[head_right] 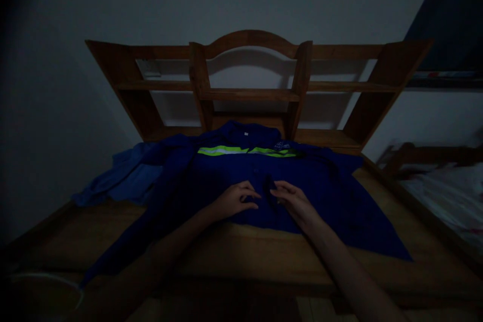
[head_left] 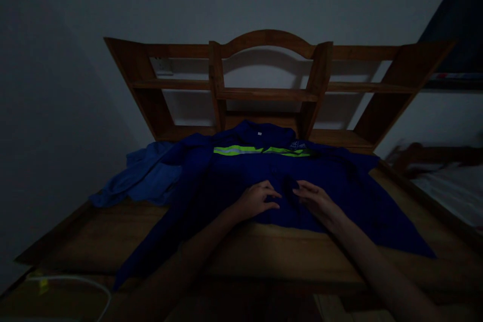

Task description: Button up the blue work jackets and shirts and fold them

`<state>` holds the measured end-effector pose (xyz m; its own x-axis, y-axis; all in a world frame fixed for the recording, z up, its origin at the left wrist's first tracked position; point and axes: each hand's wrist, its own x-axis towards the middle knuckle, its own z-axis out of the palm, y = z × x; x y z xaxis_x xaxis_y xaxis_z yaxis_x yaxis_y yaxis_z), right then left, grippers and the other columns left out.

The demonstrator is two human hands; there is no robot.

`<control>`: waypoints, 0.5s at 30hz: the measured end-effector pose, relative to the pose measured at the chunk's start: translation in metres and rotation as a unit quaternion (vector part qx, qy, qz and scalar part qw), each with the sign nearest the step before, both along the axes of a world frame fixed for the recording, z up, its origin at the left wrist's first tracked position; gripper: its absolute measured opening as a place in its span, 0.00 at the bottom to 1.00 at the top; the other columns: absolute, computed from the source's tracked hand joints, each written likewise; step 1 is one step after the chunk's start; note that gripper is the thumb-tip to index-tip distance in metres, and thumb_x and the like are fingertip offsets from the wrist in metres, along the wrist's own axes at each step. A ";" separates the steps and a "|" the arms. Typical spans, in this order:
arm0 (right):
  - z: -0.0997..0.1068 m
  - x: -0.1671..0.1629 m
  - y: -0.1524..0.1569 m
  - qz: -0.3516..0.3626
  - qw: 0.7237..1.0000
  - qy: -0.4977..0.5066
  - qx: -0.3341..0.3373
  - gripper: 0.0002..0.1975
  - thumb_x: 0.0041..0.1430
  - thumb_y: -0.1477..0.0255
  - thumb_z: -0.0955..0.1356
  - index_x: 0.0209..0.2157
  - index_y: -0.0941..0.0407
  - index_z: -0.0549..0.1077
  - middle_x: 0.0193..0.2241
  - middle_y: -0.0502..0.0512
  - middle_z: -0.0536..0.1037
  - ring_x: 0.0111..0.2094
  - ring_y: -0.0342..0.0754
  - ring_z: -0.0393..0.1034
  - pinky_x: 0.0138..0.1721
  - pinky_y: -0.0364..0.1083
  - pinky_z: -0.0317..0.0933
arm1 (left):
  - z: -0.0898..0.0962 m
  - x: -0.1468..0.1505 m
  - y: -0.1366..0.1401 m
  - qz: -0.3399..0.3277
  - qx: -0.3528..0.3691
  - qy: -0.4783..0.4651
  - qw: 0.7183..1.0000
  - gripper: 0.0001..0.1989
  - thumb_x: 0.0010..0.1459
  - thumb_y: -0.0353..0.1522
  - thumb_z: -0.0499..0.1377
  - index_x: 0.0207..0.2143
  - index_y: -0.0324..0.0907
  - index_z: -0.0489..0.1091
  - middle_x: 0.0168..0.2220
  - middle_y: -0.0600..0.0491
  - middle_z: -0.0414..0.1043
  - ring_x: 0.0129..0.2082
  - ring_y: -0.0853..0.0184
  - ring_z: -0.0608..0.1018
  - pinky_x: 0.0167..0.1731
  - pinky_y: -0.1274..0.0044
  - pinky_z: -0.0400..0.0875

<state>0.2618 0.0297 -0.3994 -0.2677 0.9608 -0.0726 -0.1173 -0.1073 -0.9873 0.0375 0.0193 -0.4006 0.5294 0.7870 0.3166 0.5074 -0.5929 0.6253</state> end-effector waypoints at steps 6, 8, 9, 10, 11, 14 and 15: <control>-0.002 -0.005 -0.001 -0.024 0.998 0.050 -0.030 0.12 0.42 0.69 0.73 0.31 0.57 0.73 0.23 0.48 0.69 0.20 0.37 0.57 0.23 0.39 0.52 | 0.000 0.011 -0.006 0.018 0.006 0.003 1.000 0.08 0.51 0.35 0.62 0.35 0.44 0.73 0.37 0.52 0.67 0.37 0.68 0.71 0.39 0.78 0.65; -0.002 -0.004 0.000 -0.035 0.998 0.043 -0.023 0.12 0.43 0.69 0.73 0.31 0.57 0.74 0.23 0.49 0.69 0.20 0.37 0.56 0.22 0.39 0.52 | -0.002 0.012 -0.005 0.028 -0.012 -0.010 1.000 0.08 0.49 0.35 0.63 0.33 0.42 0.73 0.36 0.52 0.68 0.35 0.69 0.71 0.36 0.79 0.65; -0.002 -0.003 0.000 -0.036 0.999 0.034 -0.016 0.12 0.43 0.69 0.72 0.32 0.57 0.74 0.24 0.50 0.70 0.21 0.38 0.57 0.22 0.39 0.52 | -0.002 0.013 -0.005 0.026 -0.018 -0.018 0.999 0.08 0.49 0.35 0.63 0.32 0.41 0.72 0.35 0.52 0.68 0.34 0.69 0.72 0.35 0.79 0.65; -0.002 -0.003 0.000 -0.033 0.999 0.019 -0.008 0.13 0.44 0.68 0.72 0.33 0.58 0.74 0.25 0.51 0.71 0.21 0.38 0.57 0.22 0.39 0.51 | -0.002 0.013 -0.005 0.023 -0.022 -0.029 0.999 0.08 0.49 0.35 0.63 0.32 0.41 0.72 0.34 0.53 0.69 0.33 0.70 0.72 0.35 0.79 0.66; -0.002 -0.004 -0.001 -0.028 1.000 0.002 0.002 0.13 0.45 0.67 0.71 0.34 0.58 0.75 0.26 0.52 0.71 0.21 0.39 0.58 0.22 0.40 0.51 | -0.002 0.013 -0.006 0.021 -0.026 -0.044 0.998 0.08 0.49 0.35 0.63 0.32 0.41 0.72 0.33 0.53 0.69 0.32 0.70 0.72 0.34 0.79 0.66; 0.000 -0.005 -0.005 -0.021 0.996 -0.070 0.048 0.15 0.47 0.65 0.70 0.36 0.58 0.75 0.22 0.50 0.70 0.21 0.39 0.58 0.21 0.40 0.50 | 0.000 0.013 -0.006 0.040 -0.046 -0.099 0.993 0.07 0.52 0.34 0.60 0.33 0.40 0.70 0.30 0.54 0.71 0.31 0.71 0.73 0.33 0.80 0.66; 0.001 -0.006 -0.007 -0.026 0.992 -0.097 0.072 0.15 0.48 0.64 0.70 0.37 0.57 0.75 0.21 0.49 0.69 0.21 0.40 0.58 0.21 0.40 0.50 | 0.000 0.013 -0.006 0.051 -0.054 -0.116 0.990 0.07 0.53 0.34 0.59 0.33 0.40 0.70 0.30 0.54 0.72 0.30 0.71 0.73 0.32 0.80 0.66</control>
<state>0.2553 0.0223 -0.3985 -0.2125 0.9769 0.0214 0.0754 0.0382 -0.9964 0.0502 0.0135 -0.4004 0.3682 0.8686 0.3315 0.3965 -0.4692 0.7891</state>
